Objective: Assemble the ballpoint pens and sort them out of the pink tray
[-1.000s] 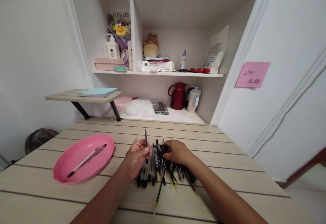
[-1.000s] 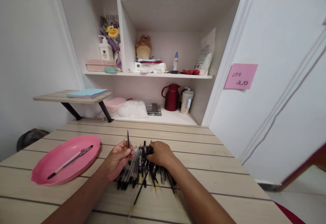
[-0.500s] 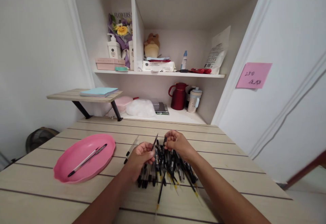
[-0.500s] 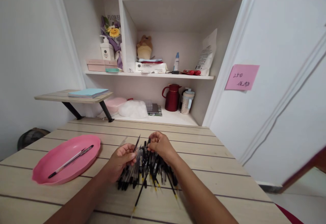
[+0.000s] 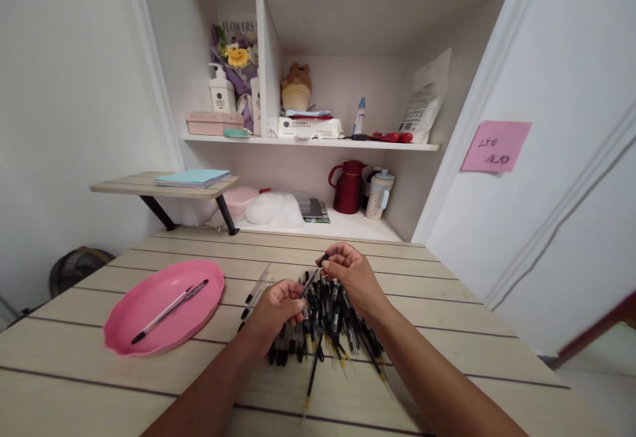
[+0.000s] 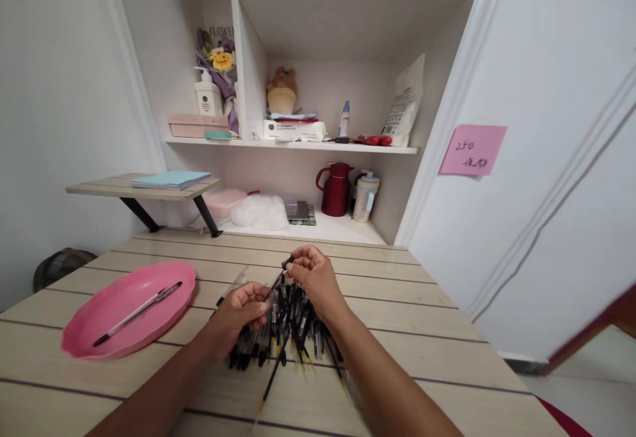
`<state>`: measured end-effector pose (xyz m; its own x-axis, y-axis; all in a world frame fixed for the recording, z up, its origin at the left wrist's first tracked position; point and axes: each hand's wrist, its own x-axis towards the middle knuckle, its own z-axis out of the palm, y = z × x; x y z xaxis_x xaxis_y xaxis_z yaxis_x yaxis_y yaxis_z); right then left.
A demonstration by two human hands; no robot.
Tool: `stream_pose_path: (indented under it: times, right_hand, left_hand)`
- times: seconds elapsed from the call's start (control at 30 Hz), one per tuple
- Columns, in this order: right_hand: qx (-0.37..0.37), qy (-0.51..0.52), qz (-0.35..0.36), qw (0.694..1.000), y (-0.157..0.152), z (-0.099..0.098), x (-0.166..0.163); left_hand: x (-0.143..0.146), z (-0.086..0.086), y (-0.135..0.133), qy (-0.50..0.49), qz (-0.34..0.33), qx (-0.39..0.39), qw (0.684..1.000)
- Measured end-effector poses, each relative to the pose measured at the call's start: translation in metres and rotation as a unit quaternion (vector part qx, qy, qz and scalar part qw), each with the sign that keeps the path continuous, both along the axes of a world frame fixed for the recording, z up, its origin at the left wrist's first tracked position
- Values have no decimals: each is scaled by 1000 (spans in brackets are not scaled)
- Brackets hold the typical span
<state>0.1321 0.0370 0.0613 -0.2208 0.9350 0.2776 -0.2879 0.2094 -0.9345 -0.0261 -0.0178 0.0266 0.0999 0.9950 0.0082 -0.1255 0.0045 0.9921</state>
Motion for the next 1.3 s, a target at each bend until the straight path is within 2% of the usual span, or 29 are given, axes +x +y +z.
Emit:
stream_pose_path:
  times: [0.17, 0.47, 1.03, 1.3]
  right_hand:
    - [10, -12, 14, 1000, -4, 1, -3]
    - [-61, 0, 36, 997, -3, -5, -6]
    - [-15, -74, 30, 997, -13, -10, -17]
    - [-19, -70, 30, 997, -19, -13, -25]
  left_hand:
    - [0, -2, 1, -5, -5, 11, 1000]
    - [3, -5, 1, -12, 4, 12, 1000]
    - [5, -9, 1, -57, 28, 18, 998]
    - [4, -8, 1, -70, 20, 28, 997]
